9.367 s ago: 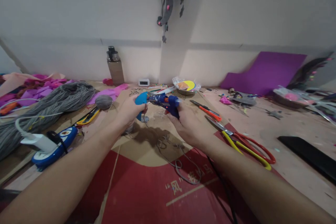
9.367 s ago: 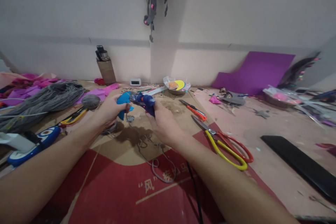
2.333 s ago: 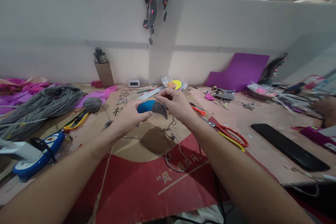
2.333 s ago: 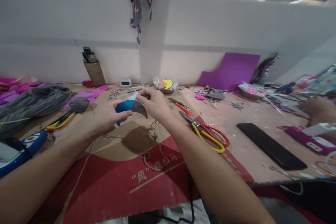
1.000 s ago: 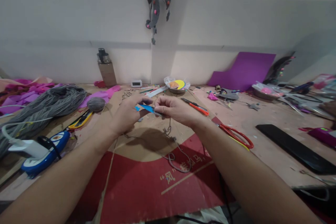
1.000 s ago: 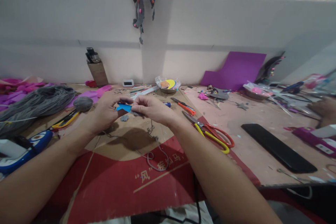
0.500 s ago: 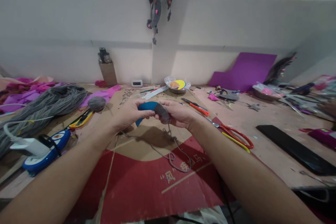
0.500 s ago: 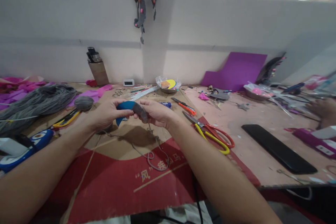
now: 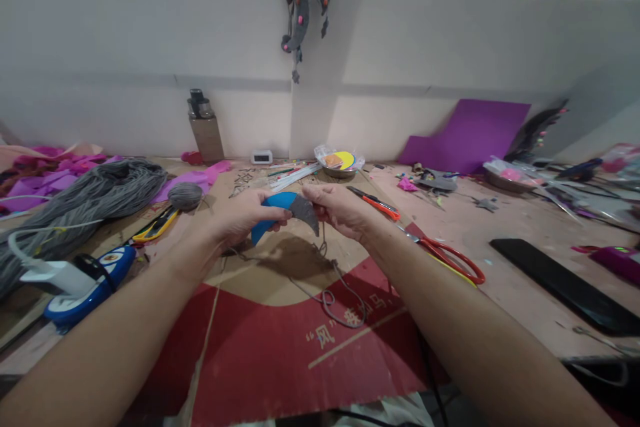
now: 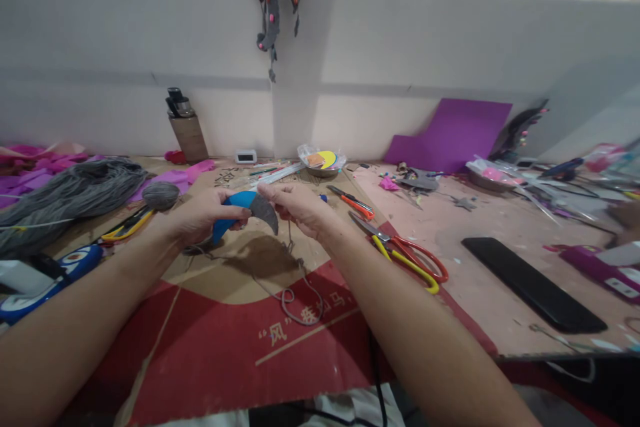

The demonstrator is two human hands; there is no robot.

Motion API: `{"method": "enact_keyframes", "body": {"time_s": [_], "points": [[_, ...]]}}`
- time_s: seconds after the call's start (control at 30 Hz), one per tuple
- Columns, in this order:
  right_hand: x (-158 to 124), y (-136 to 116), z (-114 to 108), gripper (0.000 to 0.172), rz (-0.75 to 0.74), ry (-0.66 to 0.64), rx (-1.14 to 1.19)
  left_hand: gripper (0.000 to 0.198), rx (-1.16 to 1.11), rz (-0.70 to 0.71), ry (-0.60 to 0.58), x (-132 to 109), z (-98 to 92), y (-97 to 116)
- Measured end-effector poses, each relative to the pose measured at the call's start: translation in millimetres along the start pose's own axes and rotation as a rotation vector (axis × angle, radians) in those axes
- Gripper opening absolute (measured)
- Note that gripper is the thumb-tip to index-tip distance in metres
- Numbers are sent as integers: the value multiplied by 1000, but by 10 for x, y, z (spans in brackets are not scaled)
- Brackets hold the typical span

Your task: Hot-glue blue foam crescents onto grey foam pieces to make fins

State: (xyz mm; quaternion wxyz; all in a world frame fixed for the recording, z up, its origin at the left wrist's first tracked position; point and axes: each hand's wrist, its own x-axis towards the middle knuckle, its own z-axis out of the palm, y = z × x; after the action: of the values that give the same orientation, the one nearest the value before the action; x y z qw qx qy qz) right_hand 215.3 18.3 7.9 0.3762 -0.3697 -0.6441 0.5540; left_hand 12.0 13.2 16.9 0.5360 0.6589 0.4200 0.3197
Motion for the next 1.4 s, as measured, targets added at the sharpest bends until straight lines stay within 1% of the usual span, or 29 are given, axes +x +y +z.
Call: {"method": "enact_keyframes", "body": {"time_s": [0.07, 0.13, 0.3, 0.33, 0.37, 0.43, 0.57, 0.7, 0.9, 1.03, 1.07, 1.13, 1.2, 1.27, 1.4], "points": [[-14, 0, 5, 41, 8, 17, 59, 15, 40, 8, -16, -8, -7, 5], [-33, -8, 17, 37, 28, -2, 127, 18, 94, 30, -29, -28, -21, 29], [-72, -33, 67, 34, 84, -193, 321, 22, 289, 144, -96, -87, -82, 123], [-72, -32, 73, 34, 88, -209, 344, 23, 313, 172, -103, -88, -93, 129], [-68, -27, 76, 35, 90, -204, 351, 24, 332, 190, -102, -84, -104, 127], [-53, -14, 69, 36, 87, -155, 328, 26, 359, 195, -72, -59, -125, 99], [-22, 5, 34, 38, 35, -56, 267, 28, 361, 149, -7, 10, -165, 7], [-14, 2, 10, 37, 21, -37, 278, 27, 337, 152, -13, 31, -183, -24], [-45, -23, 33, 33, 13, -100, 275, 21, 297, 176, -81, 0, -154, -11], [-79, -46, 25, 31, -5, -239, 299, 15, 255, 209, -111, 5, -166, -49], [-85, -49, 18, 32, -10, -272, 292, 14, 255, 228, -105, 10, -173, -53], [-91, -49, 4, 30, -21, -292, 232, 12, 270, 286, -90, 20, -185, -49], [-88, -42, 1, 24, -30, -271, 143, 11, 300, 370, -75, 25, -188, -30], [-80, -35, 8, 21, -24, -255, 79, 10, 337, 457, -62, 22, -179, -9], [-77, -41, 29, 25, 32, -271, 73, 7, 453, 593, 0, -9, -127, 18]]}}
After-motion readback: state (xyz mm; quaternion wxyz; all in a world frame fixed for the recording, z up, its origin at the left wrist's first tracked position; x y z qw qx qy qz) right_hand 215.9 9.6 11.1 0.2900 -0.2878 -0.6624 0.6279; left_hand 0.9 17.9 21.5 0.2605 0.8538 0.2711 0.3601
